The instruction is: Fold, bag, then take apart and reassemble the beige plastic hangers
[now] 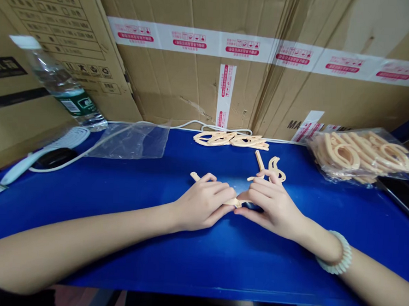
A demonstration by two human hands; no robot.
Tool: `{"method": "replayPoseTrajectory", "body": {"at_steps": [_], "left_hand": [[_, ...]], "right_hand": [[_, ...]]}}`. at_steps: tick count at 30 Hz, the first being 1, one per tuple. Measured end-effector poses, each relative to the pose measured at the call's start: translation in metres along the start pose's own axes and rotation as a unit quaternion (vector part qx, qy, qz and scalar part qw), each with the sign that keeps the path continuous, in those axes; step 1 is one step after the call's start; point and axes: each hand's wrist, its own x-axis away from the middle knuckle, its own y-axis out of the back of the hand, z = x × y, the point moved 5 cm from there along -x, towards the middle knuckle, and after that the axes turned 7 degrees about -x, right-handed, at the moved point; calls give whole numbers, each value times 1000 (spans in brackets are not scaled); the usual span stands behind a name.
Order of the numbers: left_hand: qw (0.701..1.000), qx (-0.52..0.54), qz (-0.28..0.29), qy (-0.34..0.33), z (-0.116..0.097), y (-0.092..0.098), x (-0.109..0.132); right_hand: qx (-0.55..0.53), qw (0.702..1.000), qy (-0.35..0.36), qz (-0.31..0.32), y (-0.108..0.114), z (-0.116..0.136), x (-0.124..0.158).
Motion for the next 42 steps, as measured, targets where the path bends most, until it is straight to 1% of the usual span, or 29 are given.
{"method": "replayPoseTrajectory", "body": {"at_steps": [4,7,11,15,18,19,21,23,26,28,32,34,39,42], "left_hand": [[1000,-7,13,-4,0,0,0],[999,-30,18,-16,0,-1,1],[998,-49,10,-31,0,-2,2],[998,-41,-23,-39,-1,3,2],[994,-50,-69,-61,-4,8,2],[993,-53,-76,-68,-6,9,3],[993,-52,-77,-76,-7,9,3],[993,-49,-68,-78,-5,9,3],[994,-58,-71,-63,2,11,3],[995,-65,-62,-51,9,13,2],[998,-60,5,-32,16,9,1],[998,-59,25,-26,16,8,1],[990,-129,9,-49,5,8,2],[985,-162,17,-47,4,6,3]], "right_hand": [[1,1000,4,8,-1,1,0],[0,1000,5,17,-4,2,1],[-78,996,-23,39,-11,-2,2],[-167,983,-60,36,-12,-5,0],[-209,973,-100,7,-7,-11,-1],[-199,974,-104,-5,-4,-14,-2],[-144,985,-91,-13,0,-18,-3],[-80,995,-66,1,0,-22,-4],[-27,998,-51,25,-4,-29,-3],[-13,998,-48,27,-7,-32,-2],[-11,998,-61,20,-7,-33,1],[-9,998,-58,25,-6,-29,1],[19,997,-29,66,-5,-17,0],[24,996,-35,74,-4,-17,0]]}}
